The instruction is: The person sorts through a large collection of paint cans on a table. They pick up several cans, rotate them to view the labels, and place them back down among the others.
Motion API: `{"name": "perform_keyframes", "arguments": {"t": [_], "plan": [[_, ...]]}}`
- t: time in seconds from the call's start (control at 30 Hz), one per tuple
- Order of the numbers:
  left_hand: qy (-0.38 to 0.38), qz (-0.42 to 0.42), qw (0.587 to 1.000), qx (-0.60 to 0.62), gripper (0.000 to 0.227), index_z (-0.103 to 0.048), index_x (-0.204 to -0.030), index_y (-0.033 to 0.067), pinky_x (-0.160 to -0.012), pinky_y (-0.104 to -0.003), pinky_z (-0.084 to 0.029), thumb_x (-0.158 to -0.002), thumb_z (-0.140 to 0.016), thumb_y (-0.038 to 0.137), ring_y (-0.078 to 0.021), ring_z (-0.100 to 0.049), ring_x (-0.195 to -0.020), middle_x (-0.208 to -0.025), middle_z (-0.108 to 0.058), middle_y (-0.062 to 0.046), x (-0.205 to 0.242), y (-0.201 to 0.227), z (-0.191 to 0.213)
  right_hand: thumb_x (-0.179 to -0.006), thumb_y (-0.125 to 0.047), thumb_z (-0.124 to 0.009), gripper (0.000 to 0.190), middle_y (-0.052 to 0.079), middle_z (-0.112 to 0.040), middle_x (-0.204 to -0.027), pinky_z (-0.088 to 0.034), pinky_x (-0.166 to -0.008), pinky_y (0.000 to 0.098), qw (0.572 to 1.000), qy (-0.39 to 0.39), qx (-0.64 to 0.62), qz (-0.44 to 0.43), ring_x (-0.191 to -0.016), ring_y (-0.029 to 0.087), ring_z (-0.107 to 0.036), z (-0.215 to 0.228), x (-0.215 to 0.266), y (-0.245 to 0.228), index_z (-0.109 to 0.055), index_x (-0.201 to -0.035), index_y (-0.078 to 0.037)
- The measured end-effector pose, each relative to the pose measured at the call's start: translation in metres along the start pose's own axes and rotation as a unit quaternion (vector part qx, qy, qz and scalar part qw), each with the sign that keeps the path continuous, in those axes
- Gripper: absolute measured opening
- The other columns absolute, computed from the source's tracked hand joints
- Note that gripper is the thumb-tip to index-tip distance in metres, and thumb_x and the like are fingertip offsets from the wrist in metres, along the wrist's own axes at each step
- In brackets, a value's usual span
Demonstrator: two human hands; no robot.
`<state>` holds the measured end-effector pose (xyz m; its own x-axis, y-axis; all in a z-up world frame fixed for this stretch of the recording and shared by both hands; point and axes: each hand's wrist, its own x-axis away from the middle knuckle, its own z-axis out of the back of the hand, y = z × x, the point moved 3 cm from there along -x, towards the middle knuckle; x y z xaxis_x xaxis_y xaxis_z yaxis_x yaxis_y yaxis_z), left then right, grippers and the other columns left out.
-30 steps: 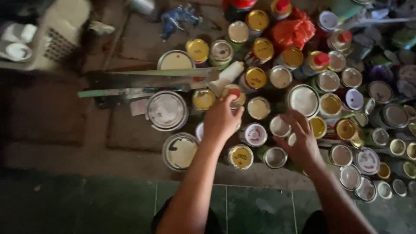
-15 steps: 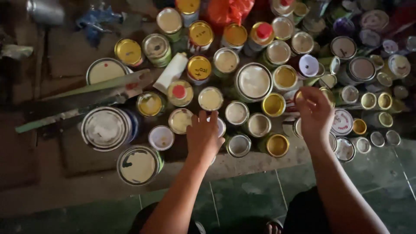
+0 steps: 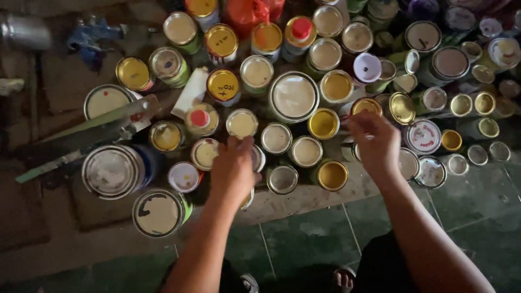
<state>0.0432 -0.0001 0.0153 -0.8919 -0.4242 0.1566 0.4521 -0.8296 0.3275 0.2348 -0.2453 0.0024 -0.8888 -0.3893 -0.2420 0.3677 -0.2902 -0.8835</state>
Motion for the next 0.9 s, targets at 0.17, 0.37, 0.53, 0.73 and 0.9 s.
{"name": "perform_keyframes", "arguments": {"t": [0.17, 0.37, 0.53, 0.73, 0.9], "plan": [[0.073, -0.012, 0.992, -0.101, 0.082, -0.059, -0.122, 0.0076, -0.069, -0.051, -0.063, -0.052, -0.098, 0.019, -0.0418, -0.065, -0.096, -0.108, -0.058, -0.018, 0.005, 0.018, -0.027, -0.087, -0.027, -0.083, 0.017, 0.003, -0.077, -0.083, -0.059, -0.078, 0.0411, 0.972, -0.104, 0.21, 0.026, -0.083, 0.029, -0.075, -0.025, 0.018, -0.027, -0.078, -0.103, -0.023], [0.061, 0.036, 0.993, -0.094, 0.082, -0.057, -0.125, 0.0057, -0.07, -0.053, -0.062, -0.055, -0.098, 0.02, -0.0404, -0.065, -0.097, -0.109, -0.059, -0.016, 0.004, 0.014, -0.035, -0.082, -0.026, -0.08, 0.033, 0.011, -0.077, -0.096, -0.057, -0.08, 0.0527, 0.961, -0.203, 0.188, 0.018, -0.091, 0.042, -0.073, -0.034, 0.021, -0.042, -0.076, -0.113, -0.016], [0.176, -0.063, 0.976, -0.116, 0.038, -0.068, -0.099, 0.0119, -0.061, -0.047, -0.058, -0.065, -0.085, 0.014, -0.0336, -0.067, -0.087, -0.099, -0.064, -0.01, 0.003, 0.032, -0.015, -0.082, -0.034, -0.078, 0.035, 0.002, -0.077, -0.099, -0.058, -0.084, 0.0465, 0.954, -0.21, 0.206, -0.048, -0.099, 0.029, -0.074, -0.03, 0.016, -0.028, -0.074, -0.116, -0.027], [0.151, -0.181, 0.971, -0.025, 0.06, -0.067, -0.128, 0.0118, -0.097, -0.054, -0.049, -0.071, -0.082, 0.015, -0.0451, -0.046, -0.139, -0.149, -0.047, -0.025, -0.023, 0.044, -0.055, -0.084, -0.034, -0.078, 0.03, -0.001, -0.077, -0.098, -0.058, -0.083, 0.0461, 0.961, -0.184, 0.2, -0.045, -0.096, 0.027, -0.074, -0.029, 0.017, -0.037, -0.076, -0.113, -0.028], [0.172, -0.161, 0.972, -0.02, 0.063, -0.061, -0.126, 0.0157, -0.101, -0.053, -0.046, -0.068, -0.086, 0.019, -0.0437, -0.051, -0.131, -0.141, -0.051, -0.022, -0.031, 0.04, -0.054, -0.085, -0.031, -0.079, 0.03, 0.002, -0.078, -0.097, -0.057, -0.081, 0.0468, 0.969, -0.174, 0.172, -0.028, -0.096, 0.029, -0.075, -0.024, 0.016, -0.025, -0.076, -0.114, -0.025]]}}
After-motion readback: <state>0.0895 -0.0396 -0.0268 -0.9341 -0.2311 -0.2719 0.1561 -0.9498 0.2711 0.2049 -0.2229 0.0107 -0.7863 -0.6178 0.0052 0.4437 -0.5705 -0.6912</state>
